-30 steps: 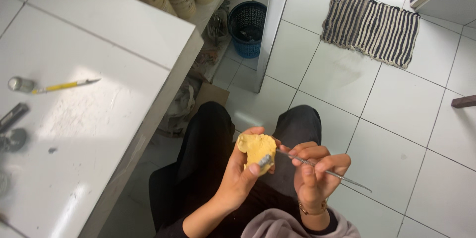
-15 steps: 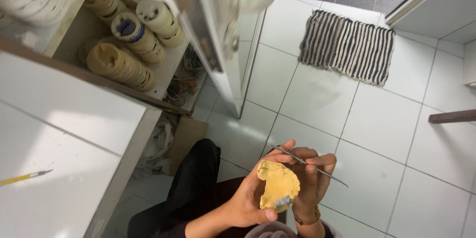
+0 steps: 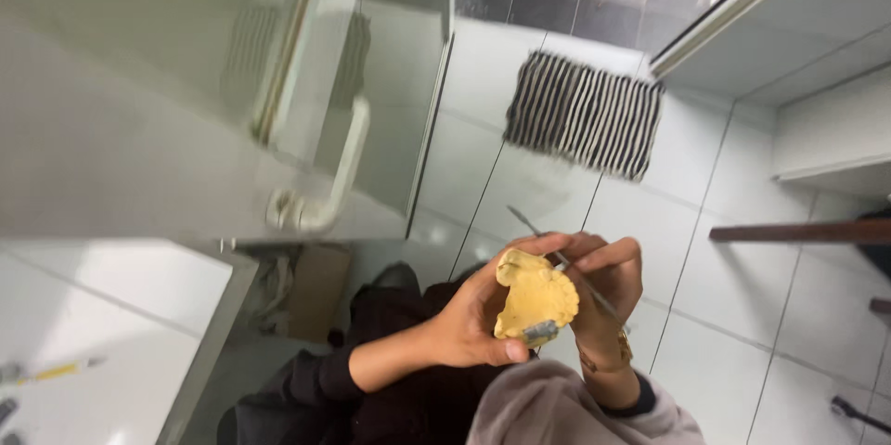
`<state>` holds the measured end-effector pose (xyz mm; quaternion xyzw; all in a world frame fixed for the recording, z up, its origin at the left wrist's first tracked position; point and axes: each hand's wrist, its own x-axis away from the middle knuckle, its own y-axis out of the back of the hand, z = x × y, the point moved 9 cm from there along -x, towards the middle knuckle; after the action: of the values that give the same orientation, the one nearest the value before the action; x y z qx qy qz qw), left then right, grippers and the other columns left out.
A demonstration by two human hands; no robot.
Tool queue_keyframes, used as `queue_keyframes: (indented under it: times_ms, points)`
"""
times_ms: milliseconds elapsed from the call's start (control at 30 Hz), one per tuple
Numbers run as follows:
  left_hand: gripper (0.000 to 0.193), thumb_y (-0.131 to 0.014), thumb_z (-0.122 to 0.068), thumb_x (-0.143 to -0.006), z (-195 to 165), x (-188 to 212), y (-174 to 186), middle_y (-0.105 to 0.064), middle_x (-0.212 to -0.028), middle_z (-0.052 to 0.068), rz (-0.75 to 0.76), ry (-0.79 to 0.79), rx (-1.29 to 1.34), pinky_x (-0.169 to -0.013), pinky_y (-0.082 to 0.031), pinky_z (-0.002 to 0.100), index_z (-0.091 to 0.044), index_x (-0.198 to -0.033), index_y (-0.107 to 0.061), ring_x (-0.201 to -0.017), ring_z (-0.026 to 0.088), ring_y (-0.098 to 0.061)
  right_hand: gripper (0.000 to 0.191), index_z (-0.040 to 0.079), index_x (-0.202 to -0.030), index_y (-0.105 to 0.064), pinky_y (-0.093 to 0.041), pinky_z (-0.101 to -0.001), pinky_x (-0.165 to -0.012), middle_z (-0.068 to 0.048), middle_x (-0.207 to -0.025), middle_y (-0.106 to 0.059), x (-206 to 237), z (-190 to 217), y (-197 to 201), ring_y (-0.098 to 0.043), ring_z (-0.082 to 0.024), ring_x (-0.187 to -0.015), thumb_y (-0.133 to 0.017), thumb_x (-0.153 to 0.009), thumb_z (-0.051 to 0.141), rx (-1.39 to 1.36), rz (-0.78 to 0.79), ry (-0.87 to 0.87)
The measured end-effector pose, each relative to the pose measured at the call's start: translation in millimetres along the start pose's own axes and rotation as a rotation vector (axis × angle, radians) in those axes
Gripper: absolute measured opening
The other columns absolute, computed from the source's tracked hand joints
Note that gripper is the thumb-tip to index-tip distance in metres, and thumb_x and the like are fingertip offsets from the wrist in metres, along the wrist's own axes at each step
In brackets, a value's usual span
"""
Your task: The person sits at a laboratory bench holding a yellow dental stone cast and uses a metal waxing instrument to apply and sculpt wax on the teeth area of the model, occasionally dipping the instrument. They briefly carry the model to a sink area, then return to the bench and continue shaping the wax by hand and instrument.
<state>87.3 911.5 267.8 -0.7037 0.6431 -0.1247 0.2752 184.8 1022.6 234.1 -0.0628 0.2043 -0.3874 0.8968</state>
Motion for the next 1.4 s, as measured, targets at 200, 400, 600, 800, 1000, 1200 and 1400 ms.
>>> queue_keyframes:
  times_ms: [200, 400, 600, 800, 1000, 1200, 1400]
  points:
    - [0.110, -0.082, -0.062, -0.086, -54.6, -99.2, -28.6, -0.035, -0.166, 0.015, -0.091, -0.057, -0.010, -0.124, -0.042, 0.037, 0.000, -0.161, -0.030, -0.147, 0.022, -0.047, 0.026, 0.005, -0.109, -0.046, -0.061, -0.0331, -0.088, -0.021, -0.113, -0.068, -117.2, 72.4, 22.0, -0.069, -0.022, -0.101, -0.064, -0.098, -0.010, -0.037, 0.244, -0.010]
    - [0.108, -0.081, -0.065, -0.084, -73.3, -212.7, 36.0, -0.032, -0.169, 0.016, -0.290, -0.137, -0.034, -0.111, -0.049, 0.033, 0.003, -0.155, -0.036, -0.130, 0.019, -0.053, 0.025, 0.003, -0.107, -0.053, -0.063, -0.0330, -0.089, -0.020, -0.111, -0.068, -269.5, 49.2, 46.6, -0.069, -0.020, -0.101, -0.069, -0.092, -0.011, 0.074, 0.438, 0.046]
    - [0.108, -0.079, -0.062, -0.088, -106.3, -408.4, 127.6, -0.038, -0.165, 0.015, -0.294, -0.201, -0.069, -0.119, -0.046, 0.033, 0.001, -0.160, -0.031, -0.141, 0.020, -0.051, 0.027, 0.003, -0.106, -0.053, -0.058, -0.0276, -0.092, -0.018, -0.111, -0.068, -466.1, -13.2, 99.1, -0.067, -0.018, -0.105, -0.072, -0.093, -0.012, 0.090, 0.373, -0.097]
    - [0.104, -0.080, -0.055, -0.090, -110.5, -631.8, 162.0, -0.043, -0.159, 0.015, -0.178, -0.138, 0.040, -0.123, -0.045, 0.036, 0.001, -0.162, -0.029, -0.142, 0.022, -0.051, 0.023, 0.005, -0.102, -0.054, -0.055, -0.0289, -0.097, -0.018, -0.111, -0.070, -651.5, -19.0, 192.3, -0.067, -0.018, -0.106, -0.068, -0.093, -0.010, 0.201, 0.358, -0.043]
    - [0.106, -0.082, -0.052, -0.088, -91.3, -839.6, 223.6, -0.042, -0.159, 0.012, -0.162, -0.107, 0.070, -0.121, -0.044, 0.036, 0.001, -0.161, -0.028, -0.142, 0.021, -0.051, 0.023, 0.004, -0.097, -0.057, -0.061, -0.0337, -0.092, -0.017, -0.104, -0.073, -856.5, -55.4, 279.3, -0.073, -0.023, -0.101, -0.073, -0.087, -0.009, 0.288, 0.432, 0.034]
    - [0.111, -0.082, -0.060, -0.086, -85.5, -1021.0, 310.9, -0.045, -0.157, 0.013, -0.356, -0.242, -0.042, -0.119, -0.045, 0.033, 0.002, -0.162, -0.029, -0.138, 0.019, -0.053, 0.028, 0.006, -0.091, -0.062, -0.060, -0.0379, -0.093, -0.009, -0.094, -0.072, -1062.5, -88.6, 316.5, -0.073, -0.022, -0.094, -0.084, -0.076, -0.005, 0.503, 0.499, 0.230]
    - [0.114, -0.083, -0.064, -0.082, -81.6, -1166.4, 427.1, -0.046, -0.154, 0.014, -0.534, -0.290, -0.082, -0.116, -0.047, 0.035, 0.002, -0.159, -0.030, -0.133, 0.021, -0.057, 0.026, 0.007, -0.089, -0.066, -0.061, -0.0368, -0.086, -0.004, -0.085, -0.072, -1249.2, -161.7, 332.7, -0.074, -0.020, -0.084, -0.088, -0.076, 0.000, 0.598, 0.562, 0.350]
